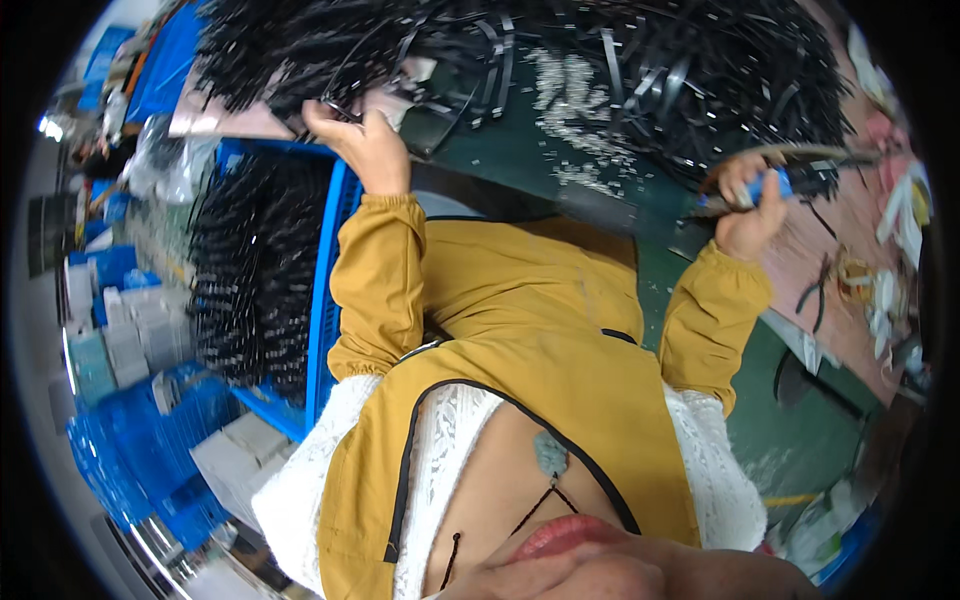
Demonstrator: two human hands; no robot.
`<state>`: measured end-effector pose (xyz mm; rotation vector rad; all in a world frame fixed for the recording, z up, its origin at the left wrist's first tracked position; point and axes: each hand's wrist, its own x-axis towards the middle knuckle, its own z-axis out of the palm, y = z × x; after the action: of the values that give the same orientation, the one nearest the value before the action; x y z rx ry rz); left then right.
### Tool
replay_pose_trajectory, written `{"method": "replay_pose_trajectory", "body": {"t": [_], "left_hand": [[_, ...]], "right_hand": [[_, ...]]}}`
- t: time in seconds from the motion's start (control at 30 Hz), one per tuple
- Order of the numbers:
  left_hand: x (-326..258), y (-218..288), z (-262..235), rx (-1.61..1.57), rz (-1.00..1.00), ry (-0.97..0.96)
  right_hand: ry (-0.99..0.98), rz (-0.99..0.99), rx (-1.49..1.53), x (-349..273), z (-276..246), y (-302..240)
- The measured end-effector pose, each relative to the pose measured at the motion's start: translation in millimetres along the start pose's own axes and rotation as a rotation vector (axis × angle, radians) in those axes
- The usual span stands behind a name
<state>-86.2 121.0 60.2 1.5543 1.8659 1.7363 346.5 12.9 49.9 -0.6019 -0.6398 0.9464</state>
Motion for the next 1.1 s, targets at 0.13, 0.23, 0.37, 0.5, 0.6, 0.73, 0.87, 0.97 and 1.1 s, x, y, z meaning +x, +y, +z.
{"method": "replay_pose_trajectory", "body": {"t": [0.13,0.23,0.37,0.5,0.6,0.73,0.87,0.97,1.1], "left_hand": [[17,-5,41,0.326,0.773,-0.258],[21,11,38,0.509,0.768,-0.411],[13,19,31,0.690,0.649,-0.296],[15,11,25,0.676,0.493,-0.396],[32,28,26,0.695,0.500,-0.552],[59,82,56,0.425,0.781,-0.333],[107,109,154,0.428,1.265,-0.547],[132,105,193,0.626,1.162,-0.861],[166,133,188,0.235,1.229,-0.512]], "right_hand": [[0.171,0.010,-0.322,-6,-27,-24],[0.044,-0.142,-0.895,5,-45,-52],[-0.459,-0.304,-1.531,58,-39,-45],[-0.858,-0.553,-1.690,103,-29,-23],[-0.828,-0.777,-1.556,108,-28,-21],[-0.011,-0.394,-1.151,118,-26,-36],[0.383,-0.391,-0.472,125,-36,-70],[0.463,-0.387,-0.484,79,-54,-99],[0.388,-0.338,-0.499,-37,-55,-125]]}}
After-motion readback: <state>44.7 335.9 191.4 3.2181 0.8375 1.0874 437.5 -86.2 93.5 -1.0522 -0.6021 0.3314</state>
